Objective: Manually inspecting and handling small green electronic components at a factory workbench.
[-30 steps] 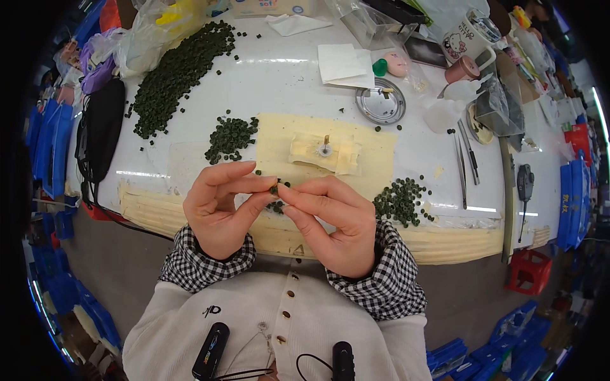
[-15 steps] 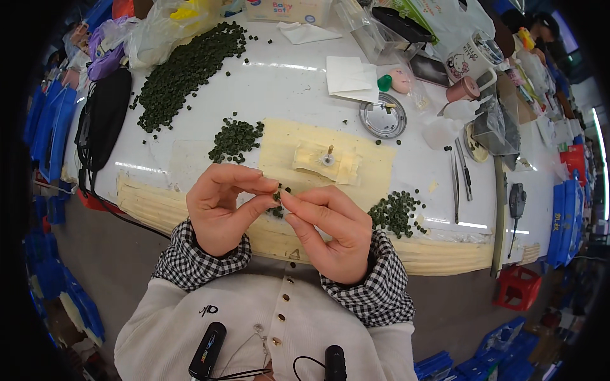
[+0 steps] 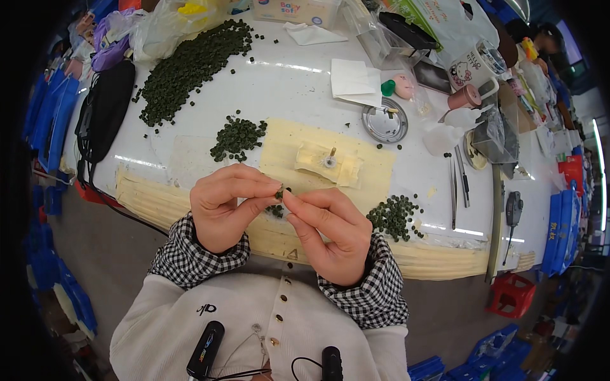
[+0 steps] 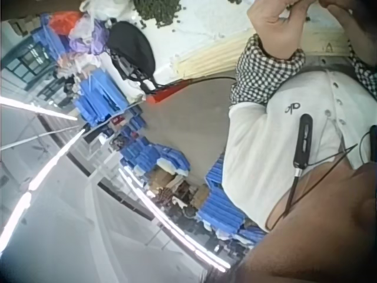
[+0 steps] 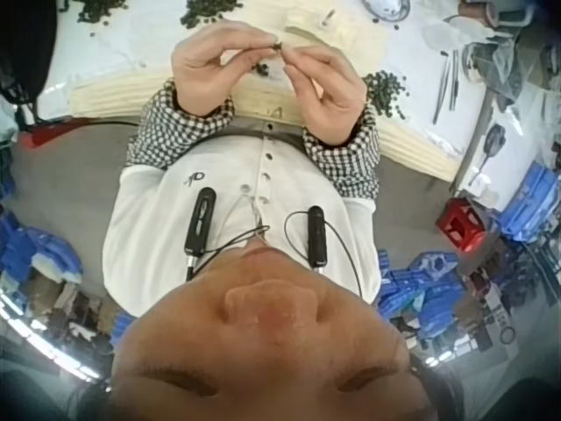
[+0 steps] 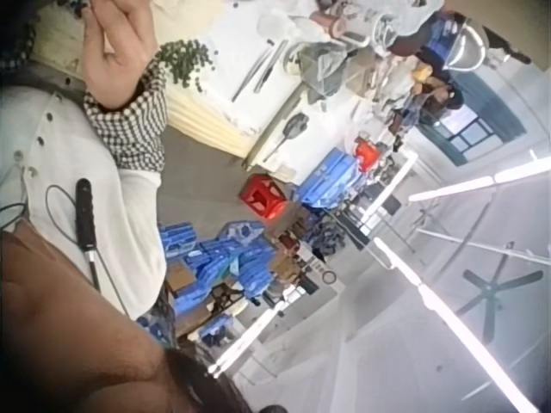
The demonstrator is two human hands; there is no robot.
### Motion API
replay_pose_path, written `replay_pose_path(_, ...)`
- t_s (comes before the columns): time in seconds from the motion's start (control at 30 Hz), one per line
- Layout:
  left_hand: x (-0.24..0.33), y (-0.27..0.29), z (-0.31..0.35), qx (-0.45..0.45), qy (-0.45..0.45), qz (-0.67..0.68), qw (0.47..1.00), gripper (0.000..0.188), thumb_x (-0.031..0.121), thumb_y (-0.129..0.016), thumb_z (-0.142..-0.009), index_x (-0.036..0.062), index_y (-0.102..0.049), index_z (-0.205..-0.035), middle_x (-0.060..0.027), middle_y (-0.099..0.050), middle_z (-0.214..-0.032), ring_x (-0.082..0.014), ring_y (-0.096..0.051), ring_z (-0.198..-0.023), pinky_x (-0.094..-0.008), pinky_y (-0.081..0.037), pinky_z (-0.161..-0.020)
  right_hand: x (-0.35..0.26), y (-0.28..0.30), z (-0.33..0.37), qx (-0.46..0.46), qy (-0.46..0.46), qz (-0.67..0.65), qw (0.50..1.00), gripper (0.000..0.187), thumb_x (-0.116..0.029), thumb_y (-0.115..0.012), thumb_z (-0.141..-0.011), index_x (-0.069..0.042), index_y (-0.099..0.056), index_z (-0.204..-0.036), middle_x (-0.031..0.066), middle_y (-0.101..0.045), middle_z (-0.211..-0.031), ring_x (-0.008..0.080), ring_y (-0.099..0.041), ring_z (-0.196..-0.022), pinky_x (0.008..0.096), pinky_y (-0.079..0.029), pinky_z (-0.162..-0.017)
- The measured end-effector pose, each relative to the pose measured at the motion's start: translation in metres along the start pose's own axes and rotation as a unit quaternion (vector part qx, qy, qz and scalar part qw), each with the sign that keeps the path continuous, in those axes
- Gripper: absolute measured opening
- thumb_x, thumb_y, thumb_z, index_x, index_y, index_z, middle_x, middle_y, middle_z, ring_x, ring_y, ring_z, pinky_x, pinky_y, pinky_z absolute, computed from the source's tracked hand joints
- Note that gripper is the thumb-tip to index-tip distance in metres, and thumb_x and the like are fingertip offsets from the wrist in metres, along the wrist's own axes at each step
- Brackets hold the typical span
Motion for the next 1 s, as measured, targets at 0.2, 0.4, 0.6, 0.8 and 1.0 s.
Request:
replay_pose_path(0.2,0.0004,0.0007,0.0009,-0.008,0.002,-0.013,1.0,0.025,-0.011,-0.069,-0.078,0.0004,-0.072,-0.099,-0.0123,-0.07,-0.093,-0.0183,-0.069,-0.082,-0.0249,-0.056,-0.07,-0.0016,-0.0006,-0.0001,0.002,-0.005,0.013,1.0,0.032,0.008,-0.068,-0.082,0.0,-0.069,-0.113,0.0111,-0.064,-0.096,0.0186,-0.063,-0.081,0.0249,-0.051,-0.068)
replay_pose_path(0.4,0.0009,0.0001,0.0001,-0.008,-0.003,-0.015,1.0,0.024,-0.012,-0.069,-0.078,-0.0008,-0.072,-0.098,-0.0131,-0.07,-0.094,-0.019,-0.069,-0.083,-0.0257,-0.055,-0.071,-0.001,0.0,-0.0005,-0.002,0.006,0.031,0.999,0.033,0.008,-0.069,-0.082,-0.001,-0.069,-0.113,0.0111,-0.064,-0.096,0.0189,-0.064,-0.08,0.0249,-0.051,-0.068)
replay_pose_path(0.6,0.0014,-0.0003,-0.0003,-0.004,0.009,-0.016,1.0,0.022,-0.011,-0.072,-0.077,-0.0018,-0.071,-0.097,-0.0136,-0.07,-0.092,-0.0191,-0.068,-0.082,-0.0261,-0.054,-0.071,-0.0023,-0.0012,0.0009,0.006,-0.006,0.021,1.0,0.033,0.008,-0.069,-0.082,-0.001,-0.069,-0.113,0.0108,-0.064,-0.095,0.0181,-0.064,-0.08,0.0243,-0.051,-0.067)
replay_pose_path(0.8,0.0023,-0.0016,-0.0018,-0.007,0.007,-0.024,1.0,0.02,-0.009,-0.071,-0.079,-0.0017,-0.072,-0.097,-0.0129,-0.07,-0.088,-0.0174,-0.069,-0.079,-0.025,-0.055,-0.069,0.0,-0.0006,0.0016,0.018,-0.015,0.01,1.0,0.031,0.008,-0.068,-0.082,0.0,-0.069,-0.112,0.0113,-0.064,-0.094,0.0188,-0.064,-0.08,0.0249,-0.051,-0.07)
replay_pose_path(1.0,-0.0029,-0.0017,0.0006,-0.009,0.035,-0.003,0.999,0.019,-0.009,-0.07,-0.08,-0.0019,-0.071,-0.098,-0.0127,-0.07,-0.087,-0.0168,-0.068,-0.078,-0.0251,-0.054,-0.07,0.0037,-0.0035,0.0012,0.037,-0.03,0.0,0.999,0.028,0.008,-0.068,-0.082,0.001,-0.07,-0.109,0.0121,-0.065,-0.092,0.0195,-0.065,-0.079,0.0253,-0.052,-0.071)
Point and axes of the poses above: each hand's wrist, its own z-axis away from the middle knuckle, its own y-axis out of the back of the hand, x = y × z, the point moved 4 cm from there along -z, towards the middle knuckle
